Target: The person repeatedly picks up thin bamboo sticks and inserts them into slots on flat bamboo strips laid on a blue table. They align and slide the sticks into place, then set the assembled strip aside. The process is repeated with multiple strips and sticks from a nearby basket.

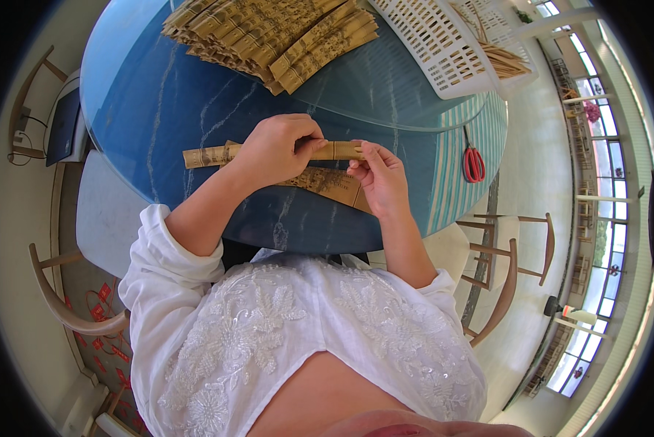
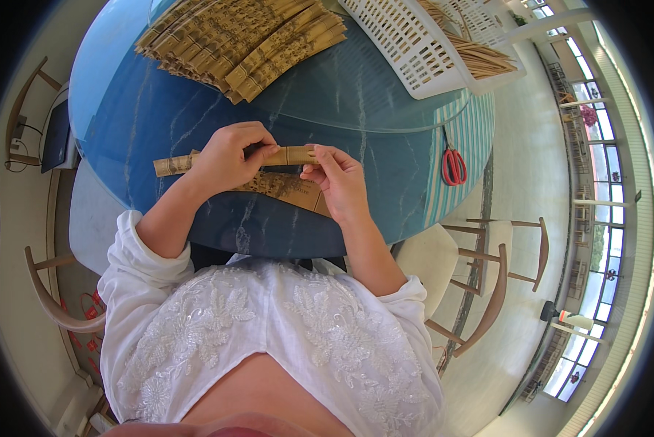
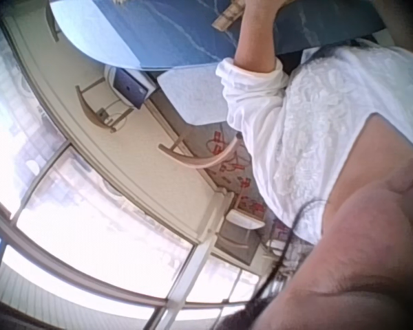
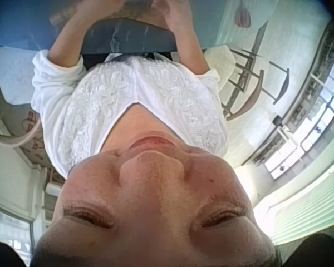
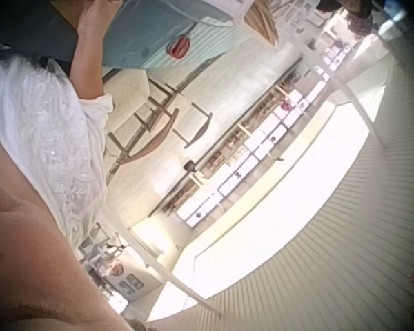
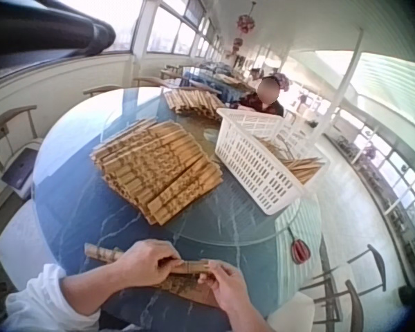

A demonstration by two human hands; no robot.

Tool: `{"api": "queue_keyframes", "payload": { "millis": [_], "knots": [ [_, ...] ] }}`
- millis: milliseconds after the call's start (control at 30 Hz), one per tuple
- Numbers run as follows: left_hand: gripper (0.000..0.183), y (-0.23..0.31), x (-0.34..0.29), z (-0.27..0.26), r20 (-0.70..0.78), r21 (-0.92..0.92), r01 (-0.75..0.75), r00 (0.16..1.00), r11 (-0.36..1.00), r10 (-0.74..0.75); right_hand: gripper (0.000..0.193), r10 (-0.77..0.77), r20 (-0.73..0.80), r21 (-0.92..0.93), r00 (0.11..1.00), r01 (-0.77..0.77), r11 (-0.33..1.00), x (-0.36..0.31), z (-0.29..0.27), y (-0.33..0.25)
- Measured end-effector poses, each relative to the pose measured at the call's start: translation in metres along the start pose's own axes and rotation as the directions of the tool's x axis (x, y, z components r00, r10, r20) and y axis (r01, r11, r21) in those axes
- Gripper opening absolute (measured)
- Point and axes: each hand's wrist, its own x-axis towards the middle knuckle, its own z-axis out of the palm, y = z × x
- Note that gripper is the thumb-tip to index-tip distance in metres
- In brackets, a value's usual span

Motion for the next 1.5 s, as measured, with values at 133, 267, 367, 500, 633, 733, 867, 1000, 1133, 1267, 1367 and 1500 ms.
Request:
{"api": "queue_keyframes", "payload": {
  "millis": [133, 267, 367, 500, 633, 733, 867, 1000, 1133, 1267, 1367, 1500],
  "knots": [
    [0.003, 0.001, 0.002, -0.001, 0.006, 0.004, -0.012, 1.0, 1.0, 0.012, 0.031, -0.024, 0.026, 0.032, 0.999, 0.023, 0.999, 0.002, -0.005, 0.002],
    [0.003, 0.001, 0.002, -0.001, 0.002, -0.006, -0.022, 1.0, 1.0, 0.022, 0.033, 0.033, 0.083, 0.161, 0.996, -0.046, 0.986, -0.006, 0.003, -0.009],
    [0.004, 0.002, 0.002, -0.002, 0.032, -0.07, 0.044, 0.999, 0.997, -0.042, 0.035, 0.046, 0.066, 0.151, 0.997, -0.055, 0.987, -0.007, 0.001, -0.006],
    [0.004, 0.001, 0.001, -0.001, 0.021, -0.105, 0.011, 1.0, 0.994, -0.008, 0.035, 0.083, 0.097, 0.186, 0.992, -0.1, 0.977, -0.006, -0.006, -0.004],
    [0.004, 0.002, 0.001, -0.001, 0.017, -0.071, -0.012, 1.0, 0.997, 0.013, 0.034, 0.082, 0.094, 0.17, 0.992, -0.097, 0.981, -0.006, -0.006, -0.003],
    [0.005, -0.001, 0.0, 0.001, 0.003, -0.045, -0.035, 0.999, 0.998, 0.036, 0.032, 0.057, 0.014, 0.101, 0.998, -0.058, 0.993, -0.008, -0.001, -0.001],
    [0.005, -0.001, 0.001, 0.002, 0.019, -0.031, -0.027, 0.999, 0.999, 0.027, 0.031, 0.015, -0.022, 0.062, 1.0, -0.014, 0.998, -0.009, 0.001, -0.001],
    [0.011, -0.003, 0.002, -0.005, 0.044, 0.064, -0.059, 0.997, 0.996, 0.057, 0.03, -0.048, -0.014, 0.068, 0.999, 0.049, 0.996, -0.012, -0.009, -0.005],
    [0.023, -0.002, 0.005, -0.02, 0.042, 0.135, 0.018, 0.999, 0.991, -0.024, 0.028, -0.159, -0.064, 0.095, 0.985, 0.165, 0.982, -0.02, -0.031, -0.026],
    [0.017, 0.005, 0.006, -0.029, 0.085, 0.098, 0.142, 0.985, 0.985, -0.151, 0.026, -0.255, -0.153, 0.127, 0.955, 0.275, 0.953, -0.033, -0.062, -0.046],
    [0.019, 0.012, 0.009, -0.037, 0.157, 0.0, 0.289, 0.946, 0.957, -0.285, 0.023, -0.315, -0.235, 0.113, 0.919, 0.348, 0.931, -0.042, -0.083, -0.057],
    [0.024, 0.008, 0.005, -0.04, 0.317, -0.195, 0.375, 0.899, 0.906, -0.303, 0.027, -0.375, -0.293, 0.094, 0.88, 0.416, 0.904, -0.047, -0.105, -0.065]
  ]
}}
